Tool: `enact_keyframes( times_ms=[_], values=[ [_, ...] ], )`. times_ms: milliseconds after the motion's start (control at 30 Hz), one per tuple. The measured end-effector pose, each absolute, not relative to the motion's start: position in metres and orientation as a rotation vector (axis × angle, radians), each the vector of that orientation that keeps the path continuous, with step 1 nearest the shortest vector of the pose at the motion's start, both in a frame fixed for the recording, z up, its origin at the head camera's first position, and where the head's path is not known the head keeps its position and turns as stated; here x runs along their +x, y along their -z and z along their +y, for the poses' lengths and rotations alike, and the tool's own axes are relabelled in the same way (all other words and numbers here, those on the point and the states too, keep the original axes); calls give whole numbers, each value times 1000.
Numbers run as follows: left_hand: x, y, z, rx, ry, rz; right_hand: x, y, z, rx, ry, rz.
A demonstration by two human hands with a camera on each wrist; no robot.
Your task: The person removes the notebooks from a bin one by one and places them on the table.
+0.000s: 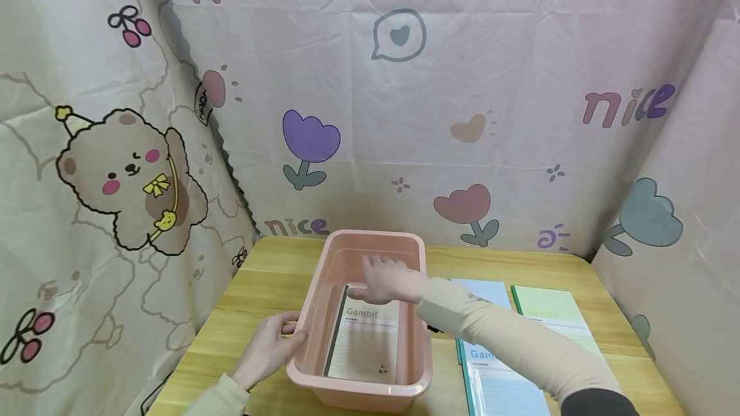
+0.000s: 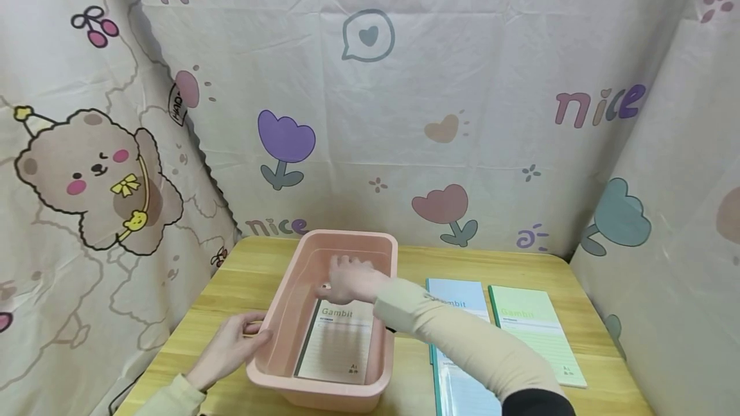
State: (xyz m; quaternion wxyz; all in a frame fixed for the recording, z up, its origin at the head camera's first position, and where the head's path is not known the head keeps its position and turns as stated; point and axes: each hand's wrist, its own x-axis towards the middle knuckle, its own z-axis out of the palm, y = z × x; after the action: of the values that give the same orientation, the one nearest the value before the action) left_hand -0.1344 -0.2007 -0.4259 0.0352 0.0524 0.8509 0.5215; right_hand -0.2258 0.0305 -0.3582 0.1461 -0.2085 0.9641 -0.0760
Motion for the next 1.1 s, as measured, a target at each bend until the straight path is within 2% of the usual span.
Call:
enact_keyframes(
  times_ms=[333,700,1100],
  values=[
    [-134,426,-201,152,-1602,2624,-244,379,-9,-659,80,2702],
    [-133,427,-202,184,-1611,2613,-264,409,-22,-527,77,2709],
    [-132,427,-202,157,-1608,2630,-268,443,-32,-310,191,2762]
  ],
)
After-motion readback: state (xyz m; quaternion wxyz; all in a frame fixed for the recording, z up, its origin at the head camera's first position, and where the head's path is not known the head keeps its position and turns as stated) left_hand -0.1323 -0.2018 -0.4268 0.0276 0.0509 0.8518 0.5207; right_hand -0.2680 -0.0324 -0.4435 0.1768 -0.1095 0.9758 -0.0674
